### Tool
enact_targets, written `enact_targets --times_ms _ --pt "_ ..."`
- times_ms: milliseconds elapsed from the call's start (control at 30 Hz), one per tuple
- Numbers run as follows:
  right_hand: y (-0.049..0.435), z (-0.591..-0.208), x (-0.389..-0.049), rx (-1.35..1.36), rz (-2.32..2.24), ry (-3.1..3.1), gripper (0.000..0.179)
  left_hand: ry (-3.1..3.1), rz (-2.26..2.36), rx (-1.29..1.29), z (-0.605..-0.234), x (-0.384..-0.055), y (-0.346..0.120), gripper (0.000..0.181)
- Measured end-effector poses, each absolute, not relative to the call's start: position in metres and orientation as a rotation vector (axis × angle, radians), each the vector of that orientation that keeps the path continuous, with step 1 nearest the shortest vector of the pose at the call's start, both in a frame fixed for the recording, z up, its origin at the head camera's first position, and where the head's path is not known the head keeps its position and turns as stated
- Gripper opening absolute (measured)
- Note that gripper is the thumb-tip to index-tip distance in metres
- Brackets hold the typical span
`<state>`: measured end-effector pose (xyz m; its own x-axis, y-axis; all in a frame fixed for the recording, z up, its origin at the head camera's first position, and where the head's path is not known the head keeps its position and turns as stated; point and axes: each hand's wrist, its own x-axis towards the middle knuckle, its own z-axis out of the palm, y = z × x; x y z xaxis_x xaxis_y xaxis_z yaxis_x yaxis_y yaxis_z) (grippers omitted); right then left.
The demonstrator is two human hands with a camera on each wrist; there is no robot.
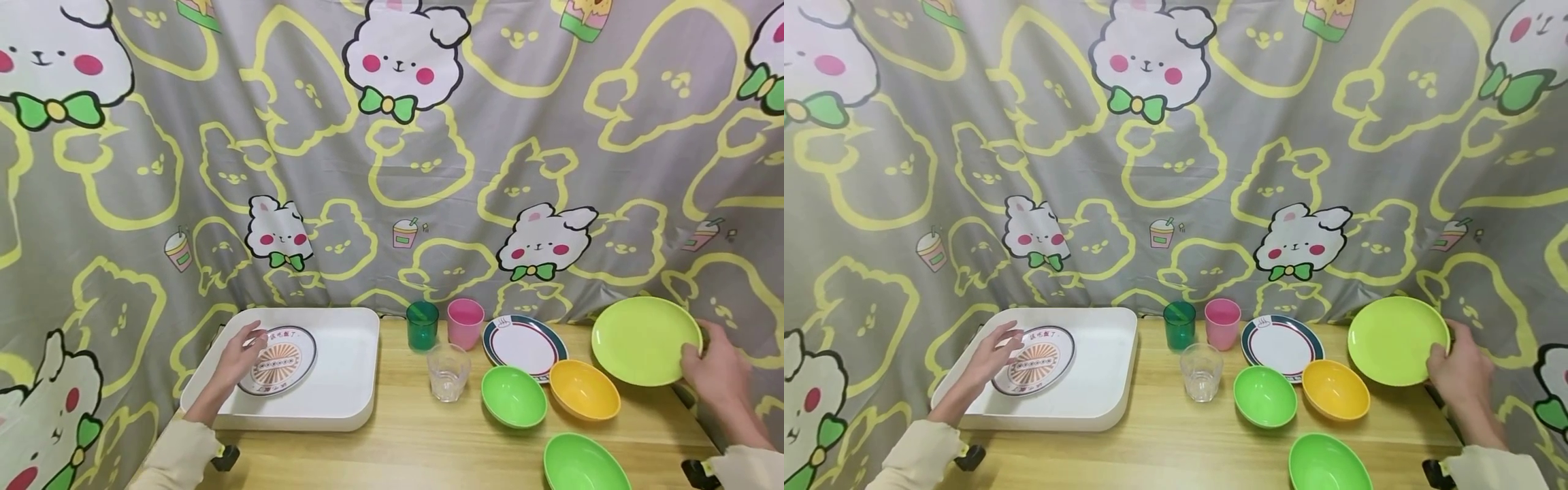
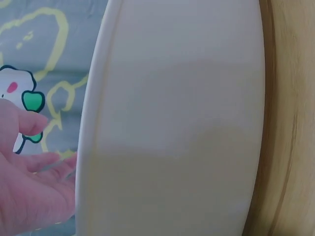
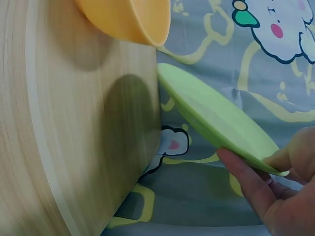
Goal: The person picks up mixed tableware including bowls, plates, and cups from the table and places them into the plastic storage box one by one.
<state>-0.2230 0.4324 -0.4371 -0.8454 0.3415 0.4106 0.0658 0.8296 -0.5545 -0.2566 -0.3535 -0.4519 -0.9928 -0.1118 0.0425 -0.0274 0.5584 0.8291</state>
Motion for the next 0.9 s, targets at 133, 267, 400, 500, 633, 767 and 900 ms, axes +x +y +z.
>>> enact_targets --times_ms 133,267,400,500,633,767,900 --pt "0.426 -0.436 -0.218 -0.358 0.769 -2.439 0.058 -2.636 -1.477 0.103 -0.451 -0.253 -0.349 0.055" --pt "0.419 -0.433 -0.216 -0.447 0.787 -2.399 0.058 -2.577 -1.554 0.096 -0.45 -0.252 -0.342 0.055" --pt "0.412 -0.432 -0.215 -0.523 0.857 -2.328 0.058 -2.524 -1.637 0.078 -0.448 -0.251 -0.332 0.056" --pt "0.408 -0.433 -0.214 -0.543 0.921 -2.263 0.058 -2.498 -1.663 0.074 -0.447 -0.252 -0.324 0.057" --pt "0.401 -0.432 -0.212 -0.572 0.987 -2.25 0.059 -2.478 -1.683 0.088 -0.445 -0.254 -0.318 0.061" --pt "0.395 -0.43 -0.211 -0.581 1.163 -2.2 0.061 -2.468 -1.692 0.079 -0.444 -0.254 -0.315 0.062" --pt "0.392 -0.429 -0.209 -0.583 1.382 -2.093 0.062 -2.464 -1.684 0.059 -0.443 -0.254 -0.31 0.061"
